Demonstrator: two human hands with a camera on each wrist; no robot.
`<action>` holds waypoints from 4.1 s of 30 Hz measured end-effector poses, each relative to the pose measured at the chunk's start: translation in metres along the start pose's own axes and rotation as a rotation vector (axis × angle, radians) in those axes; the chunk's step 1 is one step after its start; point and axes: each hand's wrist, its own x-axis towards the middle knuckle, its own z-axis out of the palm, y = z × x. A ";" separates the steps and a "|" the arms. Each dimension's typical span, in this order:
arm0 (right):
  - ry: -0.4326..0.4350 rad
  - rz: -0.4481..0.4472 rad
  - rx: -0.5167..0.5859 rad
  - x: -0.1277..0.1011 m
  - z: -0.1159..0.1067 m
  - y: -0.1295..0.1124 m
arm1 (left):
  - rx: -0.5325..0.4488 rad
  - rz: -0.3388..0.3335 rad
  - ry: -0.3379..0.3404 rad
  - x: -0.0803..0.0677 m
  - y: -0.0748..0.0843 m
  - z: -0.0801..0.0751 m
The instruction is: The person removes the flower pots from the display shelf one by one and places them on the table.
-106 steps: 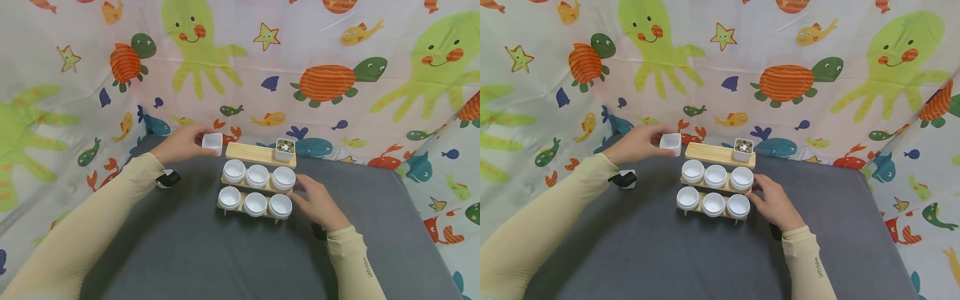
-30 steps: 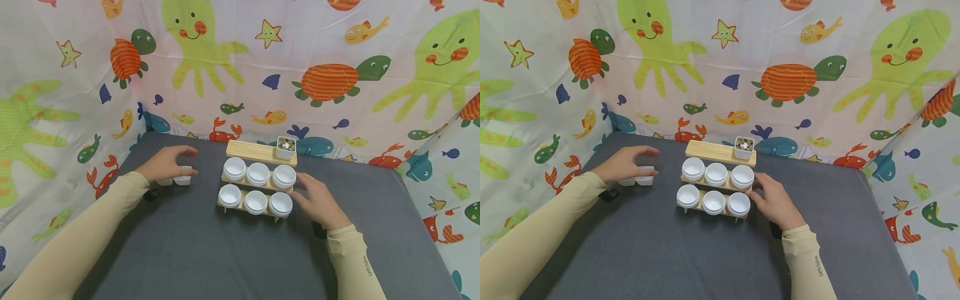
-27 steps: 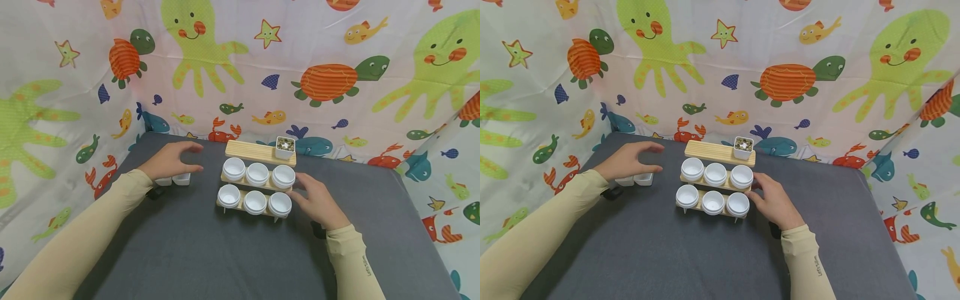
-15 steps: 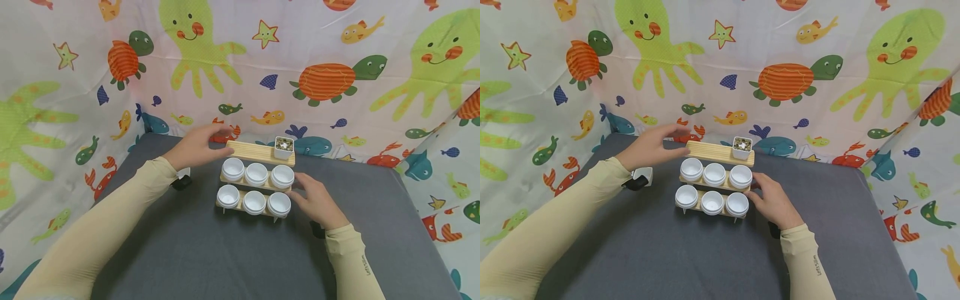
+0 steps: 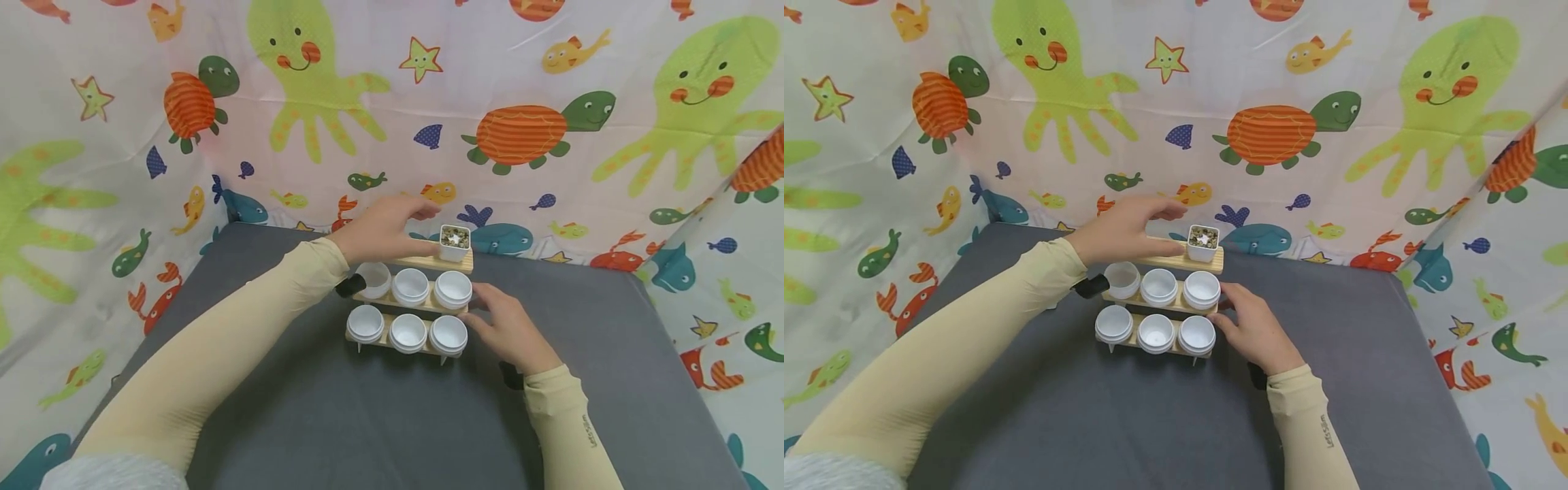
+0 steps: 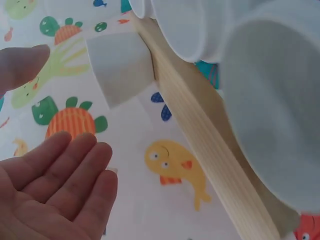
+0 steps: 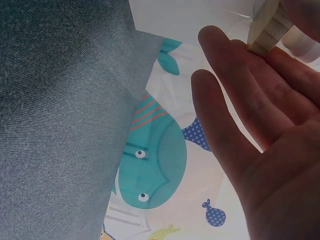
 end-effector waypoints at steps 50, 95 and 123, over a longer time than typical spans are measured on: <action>-0.006 0.130 0.233 0.001 0.006 0.021 | 0.041 -0.028 -0.099 0.017 0.005 0.007; 0.008 0.173 0.433 -0.001 0.019 0.026 | 0.043 -0.335 -0.082 -0.117 -0.157 0.034; 0.020 0.165 0.394 0.000 0.016 0.029 | 0.052 -0.339 -0.111 -0.121 -0.177 0.042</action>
